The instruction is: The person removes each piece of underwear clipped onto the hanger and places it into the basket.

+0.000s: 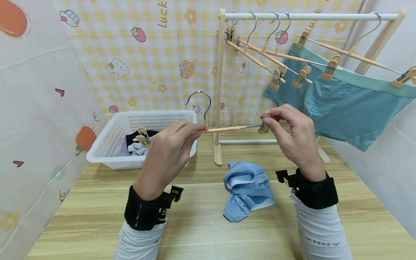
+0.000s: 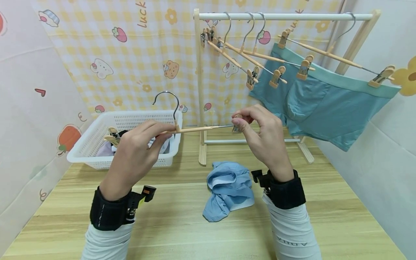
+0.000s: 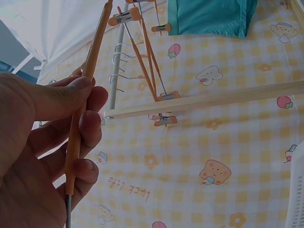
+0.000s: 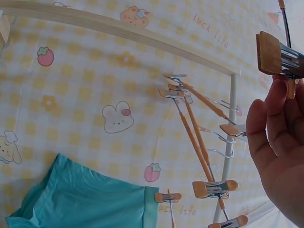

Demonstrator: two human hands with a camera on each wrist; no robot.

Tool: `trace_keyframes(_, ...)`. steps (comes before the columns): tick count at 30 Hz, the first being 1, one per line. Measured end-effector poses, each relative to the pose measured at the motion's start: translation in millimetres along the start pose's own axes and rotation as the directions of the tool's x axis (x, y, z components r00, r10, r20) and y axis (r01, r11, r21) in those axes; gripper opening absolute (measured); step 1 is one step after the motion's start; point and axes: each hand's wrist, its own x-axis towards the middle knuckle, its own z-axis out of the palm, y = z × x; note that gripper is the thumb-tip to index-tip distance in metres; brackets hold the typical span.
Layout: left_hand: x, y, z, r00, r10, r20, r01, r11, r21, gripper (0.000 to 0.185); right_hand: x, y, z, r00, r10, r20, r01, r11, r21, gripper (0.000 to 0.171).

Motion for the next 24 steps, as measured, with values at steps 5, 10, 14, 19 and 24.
trace_keyframes(5,-0.5,-0.9,-0.4,1.000,-0.001,-0.002,0.001,1.000,-0.003,0.014,0.0,0.3,0.0,1.000,0.010,0.016,-0.010,1.000,0.000,0.015)
trace_keyframes(10,-0.5,-1.3,-0.4,1.000,-0.004,0.000,0.004,1.000,-0.006,0.014,-0.1,0.1,0.8,0.999,0.044,0.025,-0.045,0.999,0.016,0.014)
trace_keyframes(14,-0.5,-1.1,-0.6,1.000,-0.010,0.002,0.010,1.000,-0.005,0.014,0.1,-1.1,2.6,0.997,0.075,0.027,-0.077,0.996,0.047,0.015)
trace_keyframes(19,-0.9,-0.6,-0.6,1.000,-0.021,0.009,0.021,1.000,-0.008,0.014,0.3,-2.0,4.1,0.997,0.080,0.015,-0.080,0.996,0.049,0.016)
trace_keyframes(24,-1.0,-1.0,0.3,1.000,-0.028,0.013,0.028,1.000,-0.008,0.015,0.3,-3.6,5.1,0.998,0.063,-0.003,-0.063,0.998,0.032,0.021)
